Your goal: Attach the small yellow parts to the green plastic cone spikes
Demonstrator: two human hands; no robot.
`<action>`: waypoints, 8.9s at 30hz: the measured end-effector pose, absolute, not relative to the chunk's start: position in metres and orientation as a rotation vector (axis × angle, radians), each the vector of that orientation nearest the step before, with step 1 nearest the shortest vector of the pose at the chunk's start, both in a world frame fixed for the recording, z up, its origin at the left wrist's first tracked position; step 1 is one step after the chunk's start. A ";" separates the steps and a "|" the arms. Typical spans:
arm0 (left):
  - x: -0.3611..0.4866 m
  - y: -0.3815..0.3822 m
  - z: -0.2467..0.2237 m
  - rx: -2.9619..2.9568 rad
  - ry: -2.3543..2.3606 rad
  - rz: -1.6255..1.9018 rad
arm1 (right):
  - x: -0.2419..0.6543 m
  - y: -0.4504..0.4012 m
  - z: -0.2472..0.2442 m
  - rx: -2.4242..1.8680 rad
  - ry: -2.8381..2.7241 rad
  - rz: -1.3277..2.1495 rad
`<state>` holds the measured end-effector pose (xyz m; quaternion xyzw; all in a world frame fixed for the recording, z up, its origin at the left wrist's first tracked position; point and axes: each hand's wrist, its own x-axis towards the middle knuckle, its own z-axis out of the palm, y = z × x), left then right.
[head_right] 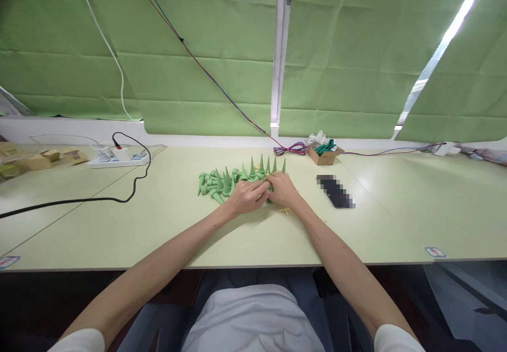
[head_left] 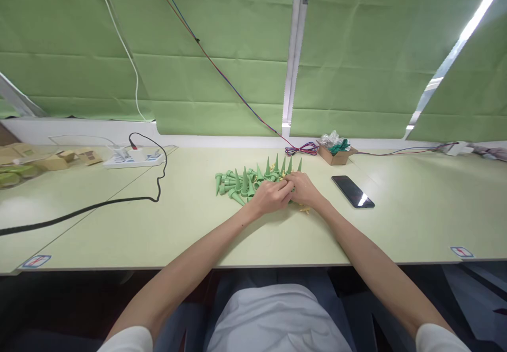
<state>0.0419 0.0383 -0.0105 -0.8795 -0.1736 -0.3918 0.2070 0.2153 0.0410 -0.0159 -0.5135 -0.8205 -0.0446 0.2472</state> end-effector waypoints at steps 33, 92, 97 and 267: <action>0.023 0.044 -0.007 -2.798 -1.114 -1.435 | 0.204 0.030 -0.017 -1.375 -2.125 -0.159; 0.029 0.044 -0.003 -2.908 -1.888 -2.445 | 0.212 0.026 -0.013 -1.263 -2.428 0.089; 0.029 0.043 -0.004 -2.860 -1.858 -2.451 | 0.213 0.030 -0.019 -1.213 -2.436 0.049; 0.031 0.029 -0.001 -2.654 -1.629 -2.329 | 0.194 0.020 -0.012 -1.112 -1.801 0.326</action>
